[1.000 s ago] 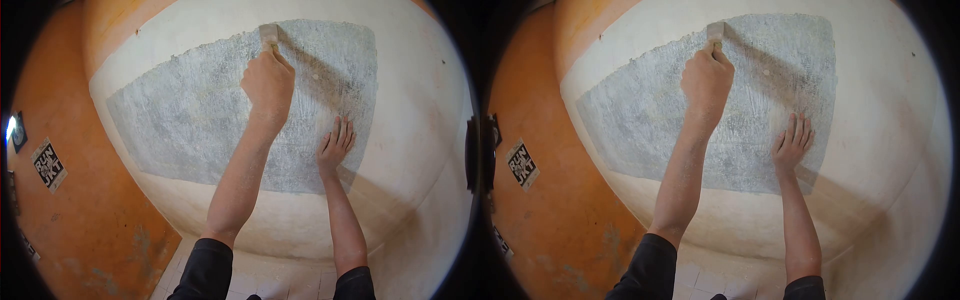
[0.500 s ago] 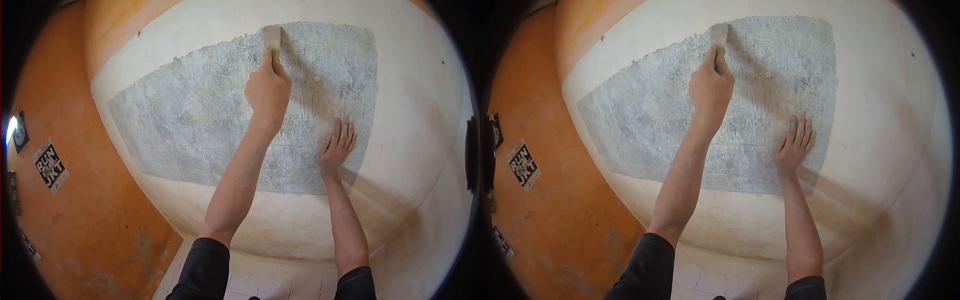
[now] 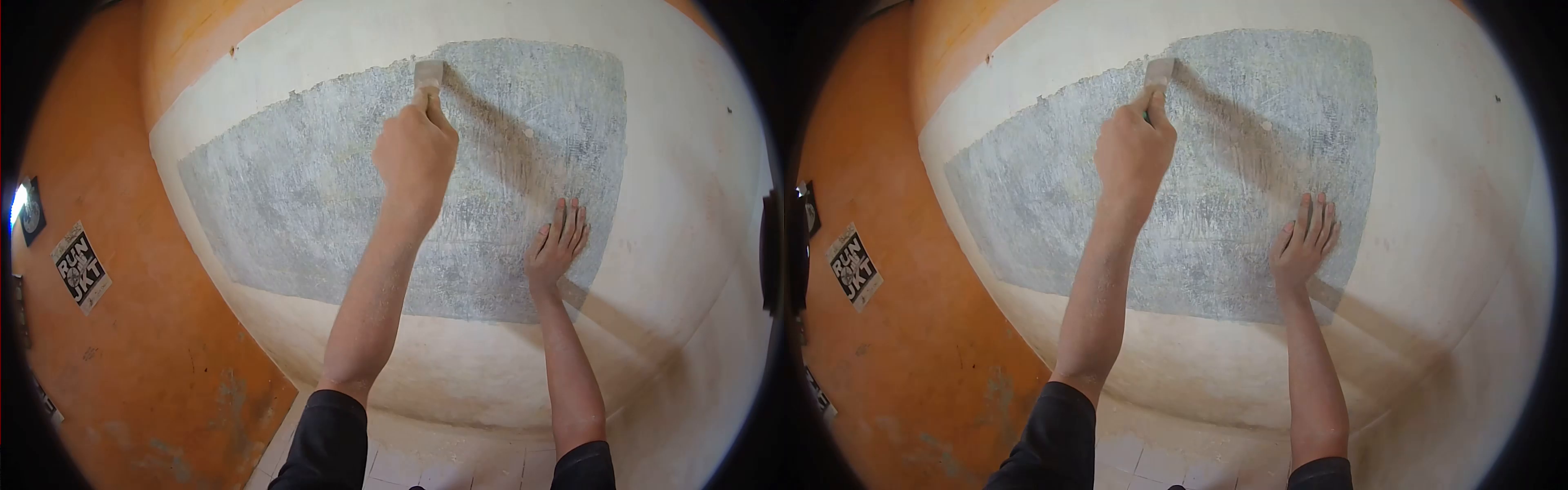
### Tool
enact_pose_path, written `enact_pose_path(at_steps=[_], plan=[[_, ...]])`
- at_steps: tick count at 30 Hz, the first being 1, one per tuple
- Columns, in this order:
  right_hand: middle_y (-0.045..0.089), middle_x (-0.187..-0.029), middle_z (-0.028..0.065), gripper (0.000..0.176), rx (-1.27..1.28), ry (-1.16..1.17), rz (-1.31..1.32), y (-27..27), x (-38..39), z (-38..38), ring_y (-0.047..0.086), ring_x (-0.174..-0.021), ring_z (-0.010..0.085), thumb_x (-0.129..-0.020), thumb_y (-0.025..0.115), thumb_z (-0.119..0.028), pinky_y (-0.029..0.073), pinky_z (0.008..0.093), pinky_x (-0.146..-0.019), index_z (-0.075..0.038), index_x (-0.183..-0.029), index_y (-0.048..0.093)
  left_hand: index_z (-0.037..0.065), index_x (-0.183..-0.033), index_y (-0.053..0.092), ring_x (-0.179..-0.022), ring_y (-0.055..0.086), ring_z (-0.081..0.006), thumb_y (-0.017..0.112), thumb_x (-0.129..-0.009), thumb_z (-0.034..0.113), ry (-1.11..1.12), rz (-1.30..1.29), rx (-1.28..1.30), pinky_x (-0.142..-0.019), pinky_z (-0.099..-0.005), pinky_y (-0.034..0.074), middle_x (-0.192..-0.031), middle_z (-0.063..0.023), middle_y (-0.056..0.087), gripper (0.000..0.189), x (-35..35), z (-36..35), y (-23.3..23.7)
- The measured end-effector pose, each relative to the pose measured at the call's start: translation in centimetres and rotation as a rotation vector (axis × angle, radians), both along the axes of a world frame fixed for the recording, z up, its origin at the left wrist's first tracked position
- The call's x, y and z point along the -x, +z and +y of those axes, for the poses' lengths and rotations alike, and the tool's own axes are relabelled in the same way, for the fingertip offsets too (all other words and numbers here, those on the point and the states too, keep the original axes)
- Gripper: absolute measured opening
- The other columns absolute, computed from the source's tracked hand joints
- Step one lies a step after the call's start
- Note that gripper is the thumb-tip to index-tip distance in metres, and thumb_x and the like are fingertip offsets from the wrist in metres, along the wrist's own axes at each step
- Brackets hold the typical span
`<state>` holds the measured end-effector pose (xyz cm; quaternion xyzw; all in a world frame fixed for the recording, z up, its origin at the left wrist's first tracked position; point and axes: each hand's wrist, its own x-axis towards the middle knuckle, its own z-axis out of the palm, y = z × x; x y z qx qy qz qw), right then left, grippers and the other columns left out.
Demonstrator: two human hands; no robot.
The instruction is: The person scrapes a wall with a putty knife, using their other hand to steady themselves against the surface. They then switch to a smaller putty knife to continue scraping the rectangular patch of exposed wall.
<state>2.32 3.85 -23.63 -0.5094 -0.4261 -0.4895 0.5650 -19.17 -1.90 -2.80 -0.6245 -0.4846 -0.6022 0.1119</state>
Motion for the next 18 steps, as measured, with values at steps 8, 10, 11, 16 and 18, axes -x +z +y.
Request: enact_pose_path(at_steps=[8,10,11,16,18], plan=[[0.046,-0.153,0.0157,0.048,0.019,0.005,0.013,0.0,0.1,0.1,0.038,-0.144,0.0353,-0.103,0.040,-0.022,0.020,0.0538,-0.120,-0.006,-0.147,0.050,0.011,-0.119,0.074,-0.071,0.071,-0.0379,0.055,-0.101,0.032,-0.033,-0.016,0.023,-0.063,-0.0450,0.055,-0.078,-0.0215,0.072,0.034,0.2,0.5,0.3],[0.046,-0.153,0.0158,0.048,-0.006,-0.015,0.000,-0.1,-0.1,0.3,0.038,-0.145,0.0353,-0.102,0.040,-0.021,0.020,0.0536,-0.120,-0.005,-0.147,0.050,0.010,-0.118,0.075,-0.067,0.070,-0.0364,0.056,-0.100,0.030,-0.107,-0.043,-0.018,-0.059,-0.0435,0.053,-0.075,-0.0212,0.071,0.033,0.4,0.3,0.8],[0.046,-0.153,0.0158,0.048,-0.003,-0.012,-0.001,0.0,0.0,0.3,0.038,-0.145,0.0353,-0.102,0.040,-0.021,0.020,0.0536,-0.120,-0.005,-0.147,0.050,0.010,-0.118,0.075,-0.067,0.070,-0.0364,0.056,-0.100,0.030,-0.104,-0.044,-0.015,-0.059,-0.0435,0.053,-0.075,-0.0212,0.071,0.033,0.5,0.4,0.8],[0.045,-0.154,0.0156,0.048,0.009,-0.036,0.001,-0.3,0.0,0.2,0.037,-0.145,0.0353,-0.103,0.040,-0.022,0.021,0.0531,-0.120,-0.006,-0.147,0.050,0.010,-0.116,0.075,-0.073,0.072,-0.0376,0.057,-0.099,0.029,-0.110,-0.013,0.032,-0.064,-0.0450,0.054,-0.078,-0.0228,0.071,0.031,0.4,-0.3,1.4],[0.045,-0.154,0.0155,0.049,0.007,-0.025,-0.001,0.2,-0.3,0.2,0.037,-0.145,0.0352,-0.103,0.040,-0.022,0.021,0.0530,-0.120,-0.006,-0.147,0.049,0.009,-0.115,0.076,-0.077,0.072,-0.0380,0.057,-0.099,0.029,-0.077,-0.034,-0.007,-0.067,-0.0455,0.055,-0.080,-0.0231,0.072,0.031,0.0,0.1,1.9]])
